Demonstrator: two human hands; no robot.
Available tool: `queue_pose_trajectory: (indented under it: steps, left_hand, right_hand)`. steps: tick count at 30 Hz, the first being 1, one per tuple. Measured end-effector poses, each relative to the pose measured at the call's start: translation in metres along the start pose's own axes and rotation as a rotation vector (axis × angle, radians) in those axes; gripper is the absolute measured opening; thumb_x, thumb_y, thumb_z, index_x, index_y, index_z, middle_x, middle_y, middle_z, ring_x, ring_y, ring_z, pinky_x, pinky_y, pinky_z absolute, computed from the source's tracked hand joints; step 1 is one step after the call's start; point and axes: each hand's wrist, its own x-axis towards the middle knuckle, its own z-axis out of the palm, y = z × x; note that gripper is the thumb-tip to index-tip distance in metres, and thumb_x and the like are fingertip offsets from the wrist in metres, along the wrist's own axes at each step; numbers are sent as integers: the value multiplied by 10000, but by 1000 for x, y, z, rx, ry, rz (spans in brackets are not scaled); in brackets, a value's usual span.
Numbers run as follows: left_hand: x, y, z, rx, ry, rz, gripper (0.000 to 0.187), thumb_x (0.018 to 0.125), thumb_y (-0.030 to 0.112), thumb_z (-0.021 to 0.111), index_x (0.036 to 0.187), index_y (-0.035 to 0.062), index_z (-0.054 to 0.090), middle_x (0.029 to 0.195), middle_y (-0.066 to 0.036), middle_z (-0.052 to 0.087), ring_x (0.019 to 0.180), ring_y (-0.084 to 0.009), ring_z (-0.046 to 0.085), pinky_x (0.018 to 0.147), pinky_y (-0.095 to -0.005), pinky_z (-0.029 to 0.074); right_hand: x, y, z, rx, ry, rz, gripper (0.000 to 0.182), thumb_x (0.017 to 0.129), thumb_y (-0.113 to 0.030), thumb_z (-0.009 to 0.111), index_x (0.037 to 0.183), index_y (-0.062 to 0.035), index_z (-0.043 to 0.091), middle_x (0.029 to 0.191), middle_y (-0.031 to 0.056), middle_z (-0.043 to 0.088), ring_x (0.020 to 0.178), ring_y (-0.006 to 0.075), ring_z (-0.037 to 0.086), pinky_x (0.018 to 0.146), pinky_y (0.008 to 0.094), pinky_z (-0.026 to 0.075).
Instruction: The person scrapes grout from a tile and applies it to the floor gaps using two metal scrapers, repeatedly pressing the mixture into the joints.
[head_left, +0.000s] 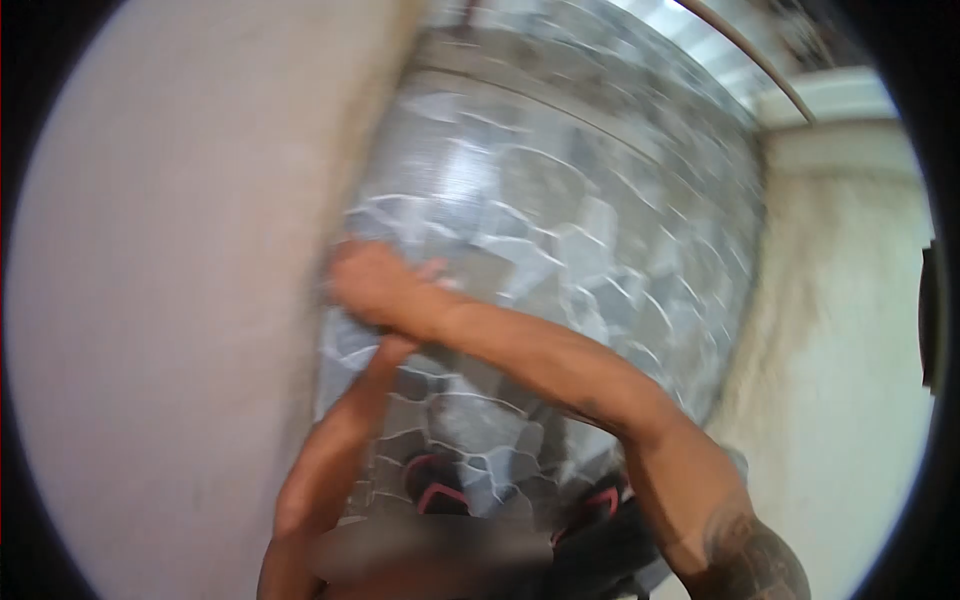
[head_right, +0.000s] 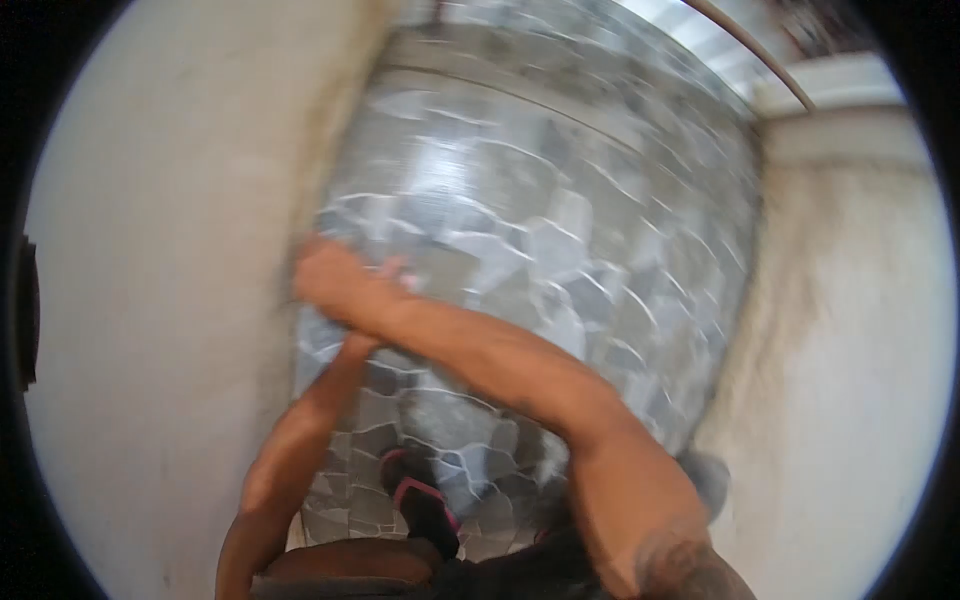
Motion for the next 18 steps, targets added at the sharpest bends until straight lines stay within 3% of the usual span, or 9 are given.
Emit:
queue_pose_trajectory:
  steps: [1, 2, 4, 5, 7, 10, 13, 15, 18]
  left_hand:
    - [9, 32, 3, 224, 60, -95, 531, 982, 249, 552, 1453, 54, 404, 1312, -112, 521, 1202, -203, 479, 1063, -353, 354]
    - [19, 64, 6, 442, 98, -204, 524, 981, 294, 579, 1428, 55, 448, 1150, -104, 612, 1067, -193, 549, 975, -342, 425]
    - [30, 68, -6, 406, 30, -524, 526, 985, 327, 579, 1427, 70, 454, 1074, -123, 663, 1007, -188, 592, 906, -313, 451]
    - [30, 68, -3, 492, 33, -485, 517, 987, 308, 576, 1423, 59, 454, 1098, -118, 652, 1017, -182, 581, 913, -309, 445]
    - [30, 90, 9, 655, 35, -449, 487, 993, 246, 562, 1413, 24, 456, 1218, -106, 611, 1065, -174, 542, 961, -318, 420]
    - [23, 56, 5, 176, 114, -257, 429, 998, 267, 575, 1379, 84, 504, 1060, -55, 648, 972, -151, 595, 880, -300, 459]
    - [10, 30, -15, -135, 231, -326, 408, 999, 253, 573, 1365, 84, 510, 1130, -56, 636, 995, -163, 597, 906, -318, 458]
    - [1, 20, -23, -347, 320, -370, 394, 999, 243, 571, 1355, 84, 514, 1177, -58, 628, 1011, -171, 598, 923, -330, 458]
    - [2, 47, -3, -221, 313, -314, 382, 998, 240, 567, 1337, 73, 514, 1220, -66, 611, 1041, -178, 592, 955, -339, 453]
  right_hand:
    - [-9, -3, 8, 62, 186, -79, 141, 661, -114, 645, 733, -6, 700, 774, 155, 646, 684, 295, 641, 619, 403, 555]
    - [-7, -15, 18, 27, 85, 22, 128, 620, -119, 667, 698, -27, 707, 742, 142, 659, 672, 275, 647, 609, 392, 539]
    - [3, -18, 47, 167, 87, 150, 50, 624, -158, 688, 625, -110, 704, 654, 133, 643, 634, 263, 635, 587, 404, 496]
    - [3, -19, 69, 246, 105, 205, 79, 674, -161, 674, 600, -172, 699, 630, 125, 624, 610, 255, 614, 566, 400, 464]
    - [-20, -28, 21, 379, 50, 242, 200, 531, -216, 723, 609, -34, 689, 630, 192, 644, 630, 365, 668, 601, 460, 530]
    - [-49, -46, -4, 321, 408, 501, 234, 630, -293, 681, 638, -61, 705, 669, 217, 636, 661, 389, 644, 585, 462, 502]
    - [-68, -13, -60, 634, 209, 385, 241, 658, -219, 653, 758, -3, 684, 731, 261, 643, 722, 464, 643, 693, 521, 528]
    - [-94, 3, -91, 647, 303, 339, 255, 675, -213, 631, 811, -5, 686, 752, 256, 650, 753, 455, 648, 729, 511, 530]
    - [-139, 18, -125, 701, 383, 339, 296, 713, -226, 611, 894, -1, 675, 834, 260, 660, 835, 428, 656, 786, 483, 530]
